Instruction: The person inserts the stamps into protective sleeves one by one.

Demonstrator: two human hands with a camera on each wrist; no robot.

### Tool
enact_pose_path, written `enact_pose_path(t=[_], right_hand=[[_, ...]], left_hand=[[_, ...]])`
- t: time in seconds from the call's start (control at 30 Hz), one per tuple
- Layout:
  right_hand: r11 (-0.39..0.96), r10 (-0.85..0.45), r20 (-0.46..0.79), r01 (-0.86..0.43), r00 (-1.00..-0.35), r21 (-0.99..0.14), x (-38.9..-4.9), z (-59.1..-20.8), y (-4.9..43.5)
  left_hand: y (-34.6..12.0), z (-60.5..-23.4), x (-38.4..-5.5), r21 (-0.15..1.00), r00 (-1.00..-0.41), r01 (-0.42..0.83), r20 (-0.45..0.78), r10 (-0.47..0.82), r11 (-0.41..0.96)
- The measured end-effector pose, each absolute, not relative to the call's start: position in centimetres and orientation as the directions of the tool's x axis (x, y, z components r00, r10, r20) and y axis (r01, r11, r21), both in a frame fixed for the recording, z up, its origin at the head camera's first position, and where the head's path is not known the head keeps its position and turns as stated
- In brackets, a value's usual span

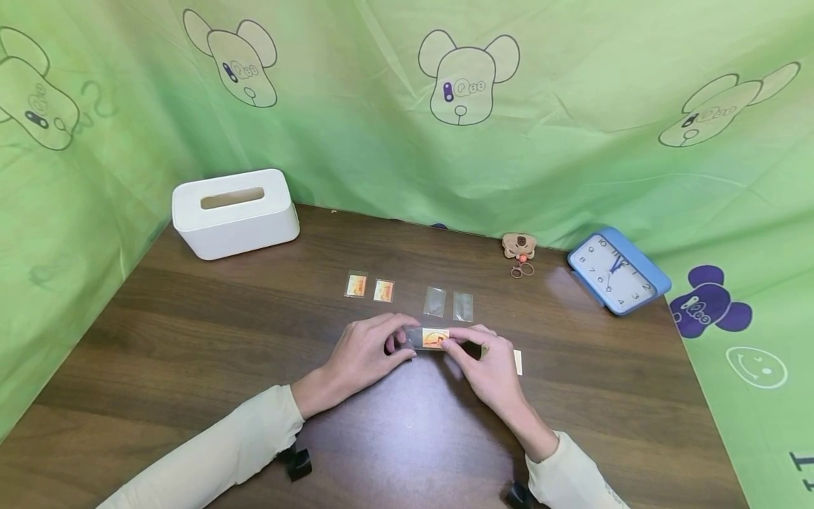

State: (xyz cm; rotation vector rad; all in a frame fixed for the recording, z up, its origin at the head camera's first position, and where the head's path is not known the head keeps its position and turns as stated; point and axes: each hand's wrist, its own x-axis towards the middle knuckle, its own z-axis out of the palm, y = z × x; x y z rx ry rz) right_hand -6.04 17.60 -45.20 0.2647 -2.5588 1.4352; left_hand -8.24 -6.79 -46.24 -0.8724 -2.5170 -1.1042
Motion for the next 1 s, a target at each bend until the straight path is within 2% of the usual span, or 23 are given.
enact_pose_path(t=[0.43,0.63,0.77,1.0], right_hand=[[0.514,-0.092,0.321,-0.321,-0.943,-0.795,-6.20,-45.42,17.53],[0.522,-0.076,0.340,-0.328,-0.937,-0.788,-6.10,-45.38,17.90],[0.485,-0.054,0.335,-0.318,-0.941,-0.815,-5.94,-45.17,18.25],[0.432,-0.052,0.324,-0.314,-0.945,-0.846,-5.78,-45.09,18.43]], left_hand=[[-6.76,-46.12,-8.16,0.605,-0.797,0.603,0.436,0.418,0.520],[-6.88,-45.93,-8.22,0.650,-0.823,0.566,0.409,0.394,0.507],[-7.13,-45.81,-8.31,0.668,-0.840,0.540,0.391,0.375,0.513],[-7.41,-45.70,-8.35,0.663,-0.838,0.544,0.397,0.375,0.514]])
